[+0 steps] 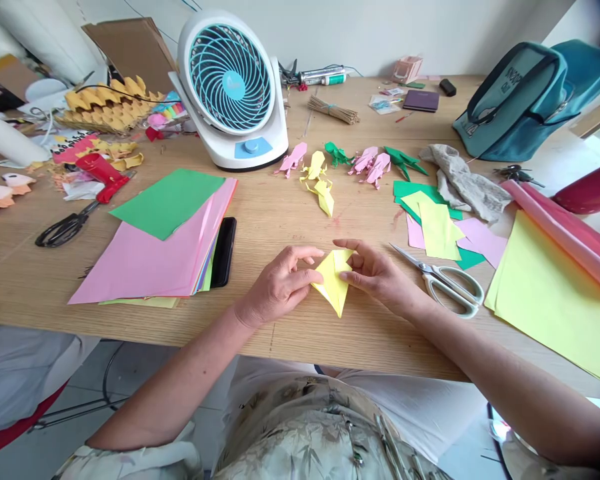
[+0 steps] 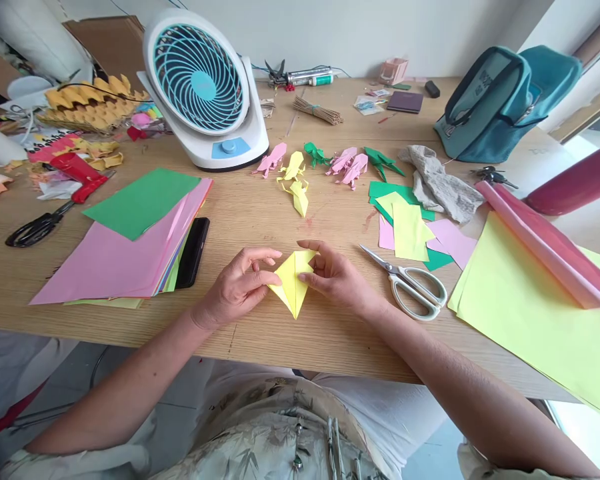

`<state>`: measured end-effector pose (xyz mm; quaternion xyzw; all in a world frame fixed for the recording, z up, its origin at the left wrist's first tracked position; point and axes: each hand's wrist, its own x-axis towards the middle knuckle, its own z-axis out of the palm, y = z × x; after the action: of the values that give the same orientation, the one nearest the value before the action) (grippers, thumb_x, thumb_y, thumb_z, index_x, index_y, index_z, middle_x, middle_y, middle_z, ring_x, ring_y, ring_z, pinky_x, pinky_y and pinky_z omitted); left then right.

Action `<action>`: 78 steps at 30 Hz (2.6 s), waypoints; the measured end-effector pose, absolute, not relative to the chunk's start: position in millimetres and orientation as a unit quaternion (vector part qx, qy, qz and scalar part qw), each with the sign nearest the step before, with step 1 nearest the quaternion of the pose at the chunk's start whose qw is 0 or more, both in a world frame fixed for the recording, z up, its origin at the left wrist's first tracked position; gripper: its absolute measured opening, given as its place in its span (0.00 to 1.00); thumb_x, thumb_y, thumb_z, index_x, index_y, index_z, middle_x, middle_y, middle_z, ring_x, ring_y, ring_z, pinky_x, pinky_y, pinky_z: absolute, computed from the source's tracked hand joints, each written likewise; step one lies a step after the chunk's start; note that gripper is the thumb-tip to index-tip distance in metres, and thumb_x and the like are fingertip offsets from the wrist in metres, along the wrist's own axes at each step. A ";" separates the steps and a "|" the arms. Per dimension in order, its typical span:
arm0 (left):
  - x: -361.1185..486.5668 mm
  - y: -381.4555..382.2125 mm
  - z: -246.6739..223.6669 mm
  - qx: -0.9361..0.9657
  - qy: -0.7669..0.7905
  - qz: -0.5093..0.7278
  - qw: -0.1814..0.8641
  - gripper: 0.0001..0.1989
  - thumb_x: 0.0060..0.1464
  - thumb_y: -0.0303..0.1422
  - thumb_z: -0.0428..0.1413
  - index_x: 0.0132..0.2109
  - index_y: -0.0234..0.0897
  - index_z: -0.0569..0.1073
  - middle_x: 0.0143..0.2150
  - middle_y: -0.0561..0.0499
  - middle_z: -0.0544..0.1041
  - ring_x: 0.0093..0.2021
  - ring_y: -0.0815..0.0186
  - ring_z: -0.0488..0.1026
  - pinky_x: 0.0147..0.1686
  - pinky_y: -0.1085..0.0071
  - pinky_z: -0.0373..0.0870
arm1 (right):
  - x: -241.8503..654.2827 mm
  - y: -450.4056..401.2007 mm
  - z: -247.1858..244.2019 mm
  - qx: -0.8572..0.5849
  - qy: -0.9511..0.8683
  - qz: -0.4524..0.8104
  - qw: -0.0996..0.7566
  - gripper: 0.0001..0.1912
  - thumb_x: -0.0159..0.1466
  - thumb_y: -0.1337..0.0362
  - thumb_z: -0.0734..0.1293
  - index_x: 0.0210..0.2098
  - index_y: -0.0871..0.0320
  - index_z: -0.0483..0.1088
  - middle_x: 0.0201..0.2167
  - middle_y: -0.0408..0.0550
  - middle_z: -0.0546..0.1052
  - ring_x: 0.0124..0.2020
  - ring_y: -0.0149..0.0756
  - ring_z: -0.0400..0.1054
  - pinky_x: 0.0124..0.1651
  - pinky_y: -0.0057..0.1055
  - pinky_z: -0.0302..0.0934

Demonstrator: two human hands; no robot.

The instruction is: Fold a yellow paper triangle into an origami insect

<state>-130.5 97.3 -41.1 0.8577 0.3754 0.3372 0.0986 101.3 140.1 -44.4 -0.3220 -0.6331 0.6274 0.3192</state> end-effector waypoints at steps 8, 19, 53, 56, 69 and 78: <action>-127.4 97.2 -31.4 0.831 0.393 0.357 0.163 0.11 0.64 0.35 0.50 0.50 0.38 0.71 0.56 0.43 0.72 0.57 0.58 0.70 0.57 0.56 0.69 | 100.8 138.3 -48.2 -0.329 -0.632 0.594 0.372 0.34 0.63 0.58 0.70 0.65 0.52 0.54 0.30 0.39 0.69 0.30 0.31 0.65 0.31 0.30 0.61; -119.8 98.7 -37.4 0.814 0.433 0.355 0.157 0.23 0.58 0.36 0.60 0.58 0.39 0.65 0.58 0.41 0.71 0.60 0.55 0.68 0.55 0.56 0.72 | 97.8 134.5 -46.4 -0.333 -0.652 0.561 0.386 0.36 0.63 0.54 0.70 0.66 0.52 0.53 0.26 0.38 0.67 0.28 0.33 0.63 0.27 0.30 0.60; -119.6 110.2 -36.3 0.589 0.429 0.527 0.438 0.11 0.57 0.38 0.60 0.36 0.34 0.71 0.32 0.53 0.73 0.35 0.68 0.71 0.36 0.75 0.70 | 88.5 126.3 -55.8 -0.332 -0.632 0.611 0.342 0.16 0.58 0.54 0.74 0.37 0.54 0.67 0.33 0.43 0.73 0.33 0.32 0.69 0.36 0.30 0.67; -115.6 108.8 -39.9 0.601 0.440 0.509 0.432 0.10 0.58 0.37 0.57 0.34 0.35 0.68 0.30 0.55 0.68 0.31 0.71 0.67 0.32 0.77 0.66 | 89.0 123.6 -54.2 -0.364 -0.699 0.529 0.314 0.12 0.61 0.55 0.72 0.37 0.55 0.69 0.35 0.45 0.72 0.35 0.35 0.68 0.36 0.30 0.66; -84.1 137.4 -16.5 0.718 0.491 0.333 0.364 0.09 0.53 0.37 0.62 0.35 0.36 0.72 0.31 0.55 0.74 0.32 0.69 0.69 0.30 0.76 0.64 | 99.6 142.4 -53.9 -0.378 -0.576 0.613 0.387 0.21 0.56 0.45 0.74 0.31 0.55 0.67 0.24 0.39 0.67 0.26 0.31 0.59 0.29 0.29 0.54; -89.9 139.8 -32.2 0.711 0.500 0.314 0.383 0.06 0.52 0.30 0.59 0.39 0.36 0.74 0.35 0.54 0.78 0.35 0.66 0.74 0.33 0.74 0.67 | 101.3 141.9 -53.3 -0.378 -0.628 0.534 0.422 0.16 0.60 0.51 0.73 0.38 0.55 0.69 0.32 0.43 0.73 0.31 0.33 0.66 0.33 0.30 0.62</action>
<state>-89.9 139.8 -32.2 0.7107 0.5001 0.3139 0.3825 101.3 141.9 -53.3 -0.3776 -0.6282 0.5336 0.4221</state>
